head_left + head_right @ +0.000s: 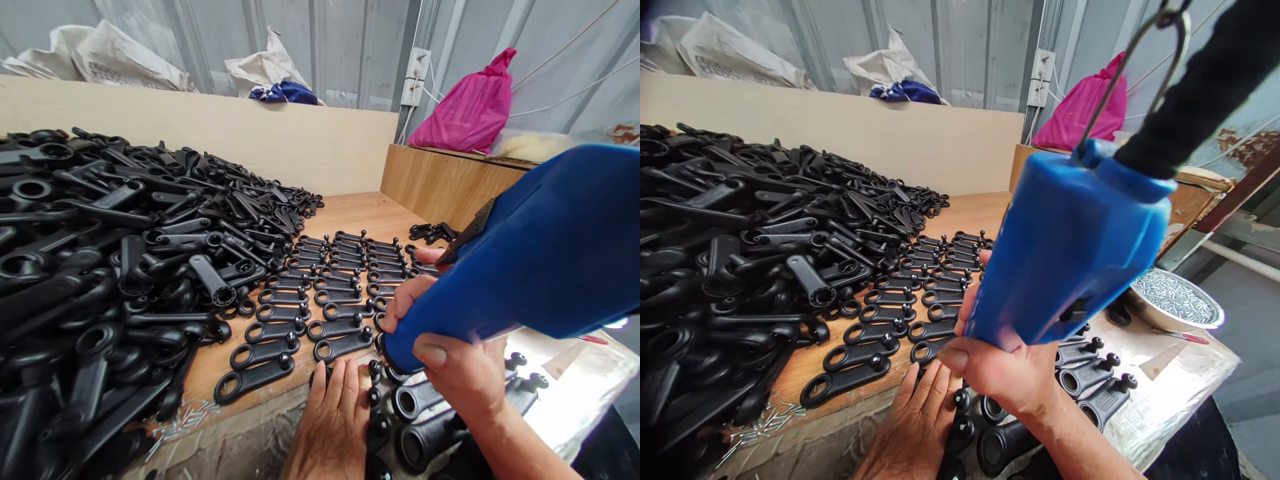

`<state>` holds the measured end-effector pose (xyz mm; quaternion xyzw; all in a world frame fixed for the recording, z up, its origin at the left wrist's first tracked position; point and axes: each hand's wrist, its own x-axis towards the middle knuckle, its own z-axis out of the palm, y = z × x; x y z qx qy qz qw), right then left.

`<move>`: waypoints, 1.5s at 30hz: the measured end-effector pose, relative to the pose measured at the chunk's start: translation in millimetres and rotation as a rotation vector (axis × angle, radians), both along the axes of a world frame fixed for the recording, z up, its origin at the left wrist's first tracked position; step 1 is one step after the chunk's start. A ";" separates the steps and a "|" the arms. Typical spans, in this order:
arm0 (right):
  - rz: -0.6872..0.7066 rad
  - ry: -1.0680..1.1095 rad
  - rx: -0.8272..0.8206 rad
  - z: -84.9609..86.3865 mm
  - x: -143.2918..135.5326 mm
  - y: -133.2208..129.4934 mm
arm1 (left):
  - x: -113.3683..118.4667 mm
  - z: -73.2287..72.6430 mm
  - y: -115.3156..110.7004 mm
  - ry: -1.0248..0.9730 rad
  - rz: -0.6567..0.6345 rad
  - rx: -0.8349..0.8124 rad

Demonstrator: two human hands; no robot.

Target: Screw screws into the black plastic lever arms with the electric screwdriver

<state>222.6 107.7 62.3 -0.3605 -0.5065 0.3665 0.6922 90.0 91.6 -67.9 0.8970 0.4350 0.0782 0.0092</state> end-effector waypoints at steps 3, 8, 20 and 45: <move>-0.022 -0.053 0.029 0.6 -1.8 -0.2 | 0.7 2.8 -1.2 -0.008 -0.021 -0.015; -0.033 -0.298 0.072 -0.1 -4.0 -1.1 | -0.3 19.6 -5.0 -0.006 -0.037 -0.071; -0.149 -0.291 0.134 -6.9 -13.1 -9.9 | -14.5 56.8 -9.4 -0.305 -0.130 -0.393; 0.073 -0.005 0.075 -9.6 2.5 -21.6 | -12.9 73.5 -7.8 -0.371 -0.156 -0.440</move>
